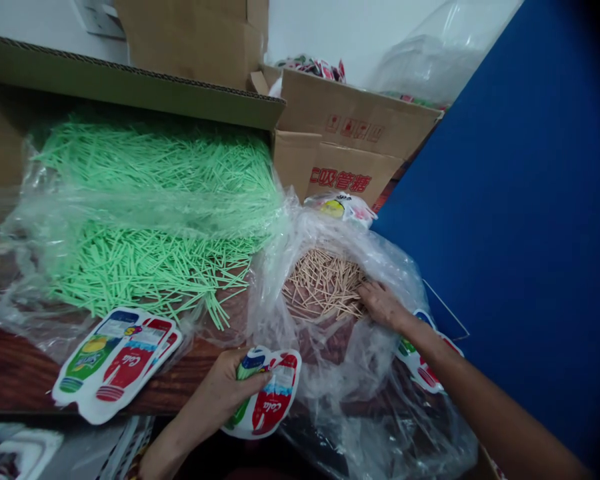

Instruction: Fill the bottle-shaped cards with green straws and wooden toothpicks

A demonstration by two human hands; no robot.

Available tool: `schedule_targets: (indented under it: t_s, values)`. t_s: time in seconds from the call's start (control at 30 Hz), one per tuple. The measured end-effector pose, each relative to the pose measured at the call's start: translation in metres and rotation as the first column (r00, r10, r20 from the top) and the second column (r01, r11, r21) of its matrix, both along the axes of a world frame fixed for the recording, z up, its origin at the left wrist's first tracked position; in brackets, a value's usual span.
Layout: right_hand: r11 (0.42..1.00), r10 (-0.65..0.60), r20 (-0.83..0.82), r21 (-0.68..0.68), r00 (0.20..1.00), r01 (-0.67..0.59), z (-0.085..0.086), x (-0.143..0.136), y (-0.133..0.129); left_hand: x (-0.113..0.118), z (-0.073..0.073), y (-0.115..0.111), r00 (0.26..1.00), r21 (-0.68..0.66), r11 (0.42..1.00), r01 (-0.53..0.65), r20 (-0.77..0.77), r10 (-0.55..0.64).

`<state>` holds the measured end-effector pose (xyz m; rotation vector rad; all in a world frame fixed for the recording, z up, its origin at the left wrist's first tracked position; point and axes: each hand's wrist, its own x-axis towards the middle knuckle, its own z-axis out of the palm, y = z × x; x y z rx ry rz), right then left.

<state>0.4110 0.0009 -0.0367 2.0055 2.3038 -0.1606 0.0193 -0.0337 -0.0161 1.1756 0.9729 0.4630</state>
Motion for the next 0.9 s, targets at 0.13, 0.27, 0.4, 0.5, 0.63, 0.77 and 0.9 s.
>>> schedule_targets:
  t_s: [0.13,0.27,0.4,0.5,0.63,0.77,0.9]
  values:
    - [0.995,-0.083,-0.241,0.039,0.967,0.095,0.001,-0.006,0.004,-0.003,-0.005,-0.001,1.0,-0.029,1.0,0.01,0.023,-0.009]
    - [0.971,-0.172,-0.552,0.047,0.816,0.236,0.004,-0.029,0.009,-0.001,-0.005,-0.002,1.0,-0.029,0.999,0.015,0.026,-0.014]
    - [0.952,-0.203,-0.814,-0.035,0.544,0.304,0.002,-0.069,0.016,0.001,0.0,-0.002,0.999,-0.041,0.999,0.024,0.041,-0.022]
    - [0.94,-0.213,-0.912,-0.093,0.351,0.329,-0.006,-0.1,0.019,-0.001,0.0,-0.003,0.999,-0.033,0.999,0.001,0.039,0.001]
    - [0.915,-0.202,-0.959,-0.112,0.201,0.388,-0.018,-0.127,0.014,-0.006,-0.004,-0.003,0.998,-0.043,0.998,-0.035,0.05,0.038]
    - [0.889,-0.177,-0.969,-0.081,0.175,0.451,-0.024,-0.135,0.006,-0.008,-0.003,-0.003,0.997,-0.054,0.997,-0.055,0.051,0.058]
    - [0.874,-0.161,-0.975,-0.069,0.153,0.481,-0.027,-0.137,-0.001,-0.007,0.0,-0.004,0.996,-0.058,0.997,-0.057,0.071,0.061]
